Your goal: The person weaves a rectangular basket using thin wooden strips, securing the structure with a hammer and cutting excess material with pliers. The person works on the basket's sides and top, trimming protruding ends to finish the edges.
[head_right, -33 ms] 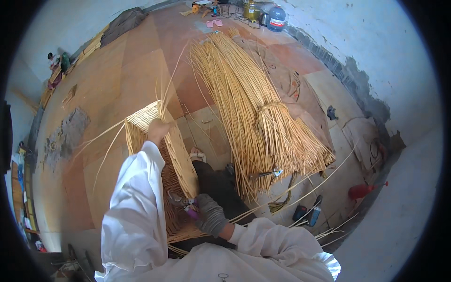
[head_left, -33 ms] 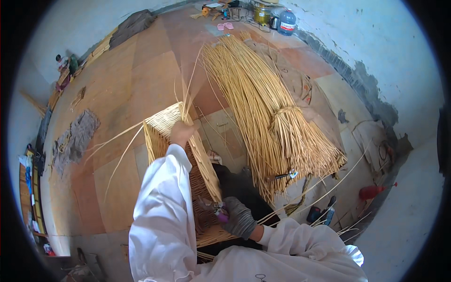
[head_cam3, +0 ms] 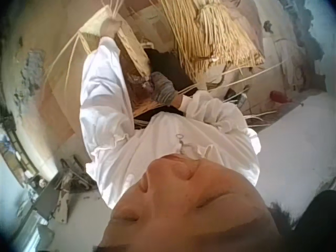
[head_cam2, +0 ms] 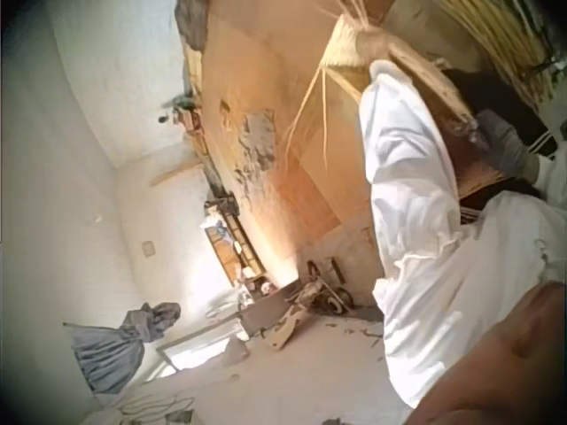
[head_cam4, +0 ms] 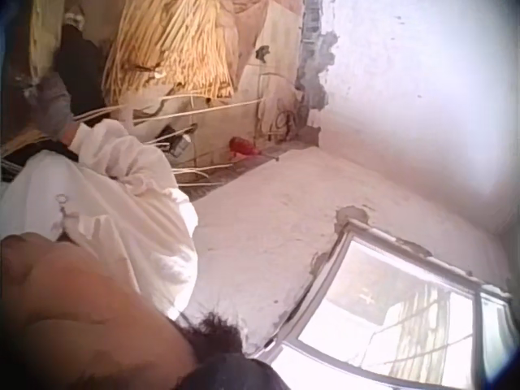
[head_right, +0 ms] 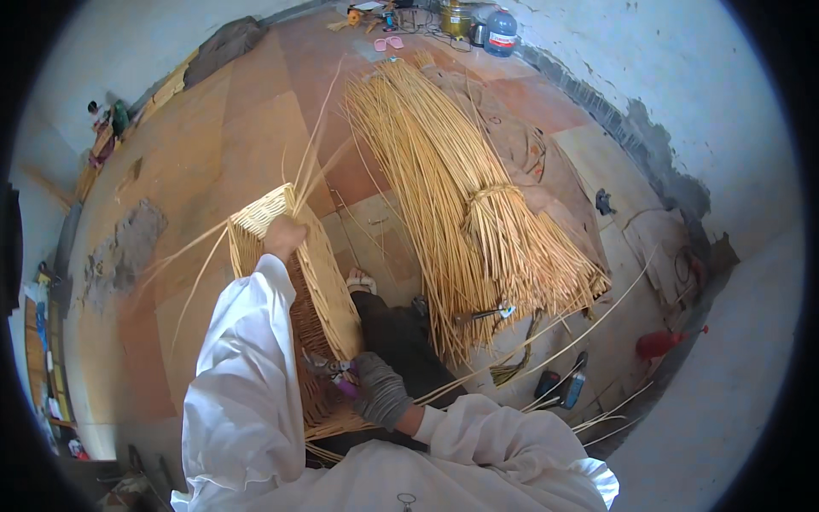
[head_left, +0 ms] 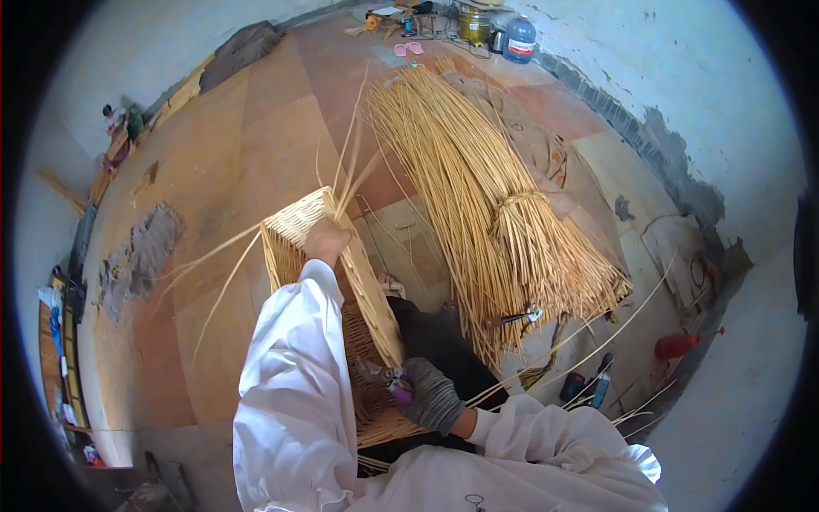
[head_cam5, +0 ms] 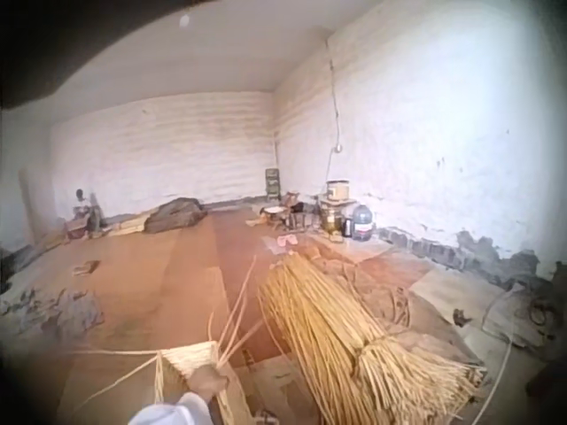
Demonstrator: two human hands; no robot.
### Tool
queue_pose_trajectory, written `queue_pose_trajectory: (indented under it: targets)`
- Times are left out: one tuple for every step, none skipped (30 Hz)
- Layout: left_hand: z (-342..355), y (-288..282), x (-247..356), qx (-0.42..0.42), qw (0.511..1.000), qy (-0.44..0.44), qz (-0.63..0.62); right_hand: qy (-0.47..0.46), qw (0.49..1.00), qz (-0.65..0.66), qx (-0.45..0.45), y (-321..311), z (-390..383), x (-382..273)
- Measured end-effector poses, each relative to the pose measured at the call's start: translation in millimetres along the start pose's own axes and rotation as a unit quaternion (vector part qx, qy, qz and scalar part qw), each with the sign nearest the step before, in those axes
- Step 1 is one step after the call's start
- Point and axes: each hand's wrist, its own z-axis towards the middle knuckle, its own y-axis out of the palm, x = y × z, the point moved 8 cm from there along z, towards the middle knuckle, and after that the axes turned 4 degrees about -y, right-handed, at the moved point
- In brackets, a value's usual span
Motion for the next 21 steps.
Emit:
queue_pose_trajectory:
  targets:
    - [-6, -20, 0, 0.013, 1.0, 0.006, 0.005, -0.049, 0.998, -0.047, 0.016, 4, -4, -12]
    - [-14, -41, 2, 0.027, 1.0, 0.011, 0.011, -0.05, 0.998, -0.033, 0.022, 10, -15, -19]
    - [-37, -77, 25, 0.055, 0.998, 0.022, 0.009, -0.089, 0.993, -0.028, 0.068, 5, -21, -35]
    - [-51, -114, 40, 0.07, 0.997, 0.041, 0.009, -0.133, 0.985, -0.023, 0.11, -2, -28, -54]
    - [-83, -160, 81, 0.116, 0.99, 0.082, -0.001, -0.18, 0.971, -0.026, 0.154, -14, -32, -72]
    - [-117, -209, 120, 0.152, 0.976, 0.149, -0.045, -0.215, 0.956, -0.039, 0.194, -27, -33, -93]
    - [-160, -263, 158, 0.211, 0.962, 0.173, -0.025, -0.253, 0.949, -0.027, 0.186, -46, -28, -119]
    - [-197, -318, 173, 0.283, 0.922, 0.243, -0.103, -0.294, 0.941, -0.011, 0.167, -61, -20, -147]
    - [-231, -358, 186, 0.266, 0.883, 0.311, -0.23, -0.341, 0.909, -0.105, 0.214, -83, -13, -169]
    - [-275, -406, 187, 0.295, 0.839, 0.349, -0.297, -0.339, 0.907, -0.155, 0.195, -94, 2, -194]
    - [-307, -435, 188, 0.309, 0.777, 0.397, -0.379, -0.412, 0.837, -0.218, 0.285, -125, 6, -217]
    - [-336, -462, 185, 0.324, 0.728, 0.418, -0.436, -0.481, 0.749, -0.262, 0.372, -152, 4, -245]
    - [-357, -478, 183, 0.325, 0.669, 0.441, -0.503, -0.493, 0.71, -0.307, 0.398, -190, 7, -263]
    - [-359, -499, 162, 0.291, 0.708, 0.434, -0.476, -0.506, 0.677, -0.333, 0.419, -217, 5, -282]
    - [-378, -487, 151, 0.302, 0.723, 0.388, -0.485, -0.54, 0.629, -0.337, 0.447, -246, 1, -294]
    - [-382, -485, 127, 0.298, 0.715, 0.349, -0.527, -0.573, 0.579, -0.337, 0.472, -264, -8, -304]
    - [-382, -468, 119, 0.264, 0.66, 0.363, -0.602, -0.575, 0.553, -0.372, 0.474, -284, -28, -312]
    - [-385, -436, 114, 0.23, 0.639, 0.31, -0.665, -0.572, 0.537, -0.405, 0.469, -296, -42, -310]
    - [-380, -432, 79, 0.175, 0.651, 0.364, -0.642, -0.569, 0.524, -0.426, 0.469, -289, -55, -316]
    - [-379, -402, 52, 0.163, 0.638, 0.333, -0.674, -0.574, 0.54, -0.437, 0.433, -278, -63, -306]
    - [-382, -375, 22, 0.175, 0.619, 0.28, -0.713, -0.577, 0.559, -0.444, 0.396, -265, -70, -293]
